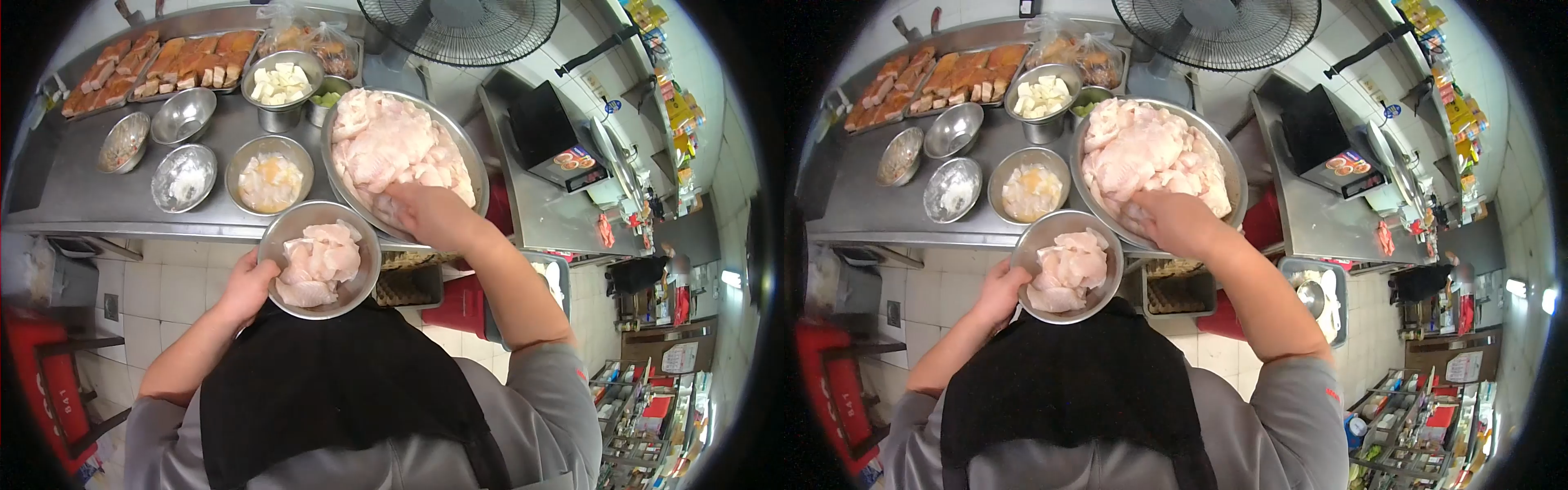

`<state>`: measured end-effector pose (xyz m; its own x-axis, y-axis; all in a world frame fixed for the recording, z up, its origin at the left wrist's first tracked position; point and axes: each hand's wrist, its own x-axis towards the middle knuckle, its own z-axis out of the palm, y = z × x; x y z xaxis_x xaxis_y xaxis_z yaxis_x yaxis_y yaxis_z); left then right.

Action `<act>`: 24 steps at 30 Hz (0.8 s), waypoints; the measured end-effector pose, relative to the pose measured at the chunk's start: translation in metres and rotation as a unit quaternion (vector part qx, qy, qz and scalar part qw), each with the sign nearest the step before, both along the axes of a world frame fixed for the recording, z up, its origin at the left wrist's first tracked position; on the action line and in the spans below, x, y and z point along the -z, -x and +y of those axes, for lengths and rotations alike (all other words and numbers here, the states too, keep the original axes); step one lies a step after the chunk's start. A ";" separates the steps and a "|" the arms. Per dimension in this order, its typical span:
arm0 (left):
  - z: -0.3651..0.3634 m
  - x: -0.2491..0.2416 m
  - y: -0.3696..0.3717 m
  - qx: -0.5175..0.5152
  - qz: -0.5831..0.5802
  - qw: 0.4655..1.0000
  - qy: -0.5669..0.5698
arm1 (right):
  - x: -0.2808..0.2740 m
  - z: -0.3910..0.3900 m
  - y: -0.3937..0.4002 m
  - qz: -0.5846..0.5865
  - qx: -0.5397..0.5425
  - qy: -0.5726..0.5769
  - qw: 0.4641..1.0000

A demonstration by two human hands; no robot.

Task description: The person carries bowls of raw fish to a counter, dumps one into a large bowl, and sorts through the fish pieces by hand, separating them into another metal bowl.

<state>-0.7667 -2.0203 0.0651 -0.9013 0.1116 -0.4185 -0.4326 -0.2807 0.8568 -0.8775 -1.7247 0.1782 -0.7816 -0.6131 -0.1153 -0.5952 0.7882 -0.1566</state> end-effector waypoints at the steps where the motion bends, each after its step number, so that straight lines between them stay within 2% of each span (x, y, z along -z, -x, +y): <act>1: -0.001 0.001 0.000 0.003 0.002 1.000 -0.001 | 0.001 -0.002 -0.001 0.017 -0.028 0.016 0.999; 4: -0.002 0.003 0.000 0.009 -0.003 1.000 -0.010 | 0.000 -0.009 0.001 0.038 -0.025 -0.056 0.997; 7: -0.002 0.005 0.002 0.011 -0.012 1.000 -0.009 | -0.007 -0.024 0.001 0.043 -0.009 -0.075 0.996; 10: -0.001 0.004 0.004 0.013 -0.016 1.000 -0.008 | 0.002 -0.034 0.012 0.079 -0.047 -0.043 0.995; 13: -0.001 -0.001 0.006 0.009 -0.023 1.000 -0.005 | 0.012 -0.050 0.026 0.037 -0.045 -0.069 0.996; 16: -0.003 0.004 0.008 0.007 -0.024 1.000 -0.004 | 0.013 -0.061 0.029 -0.021 0.010 -0.114 0.993; 19: -0.005 0.003 0.009 0.016 -0.034 0.999 0.004 | 0.010 -0.072 0.036 -0.019 -0.002 -0.128 0.992; 24: -0.007 0.007 0.010 0.007 -0.025 1.000 0.010 | 0.038 -0.076 0.055 -0.024 0.038 -0.107 0.993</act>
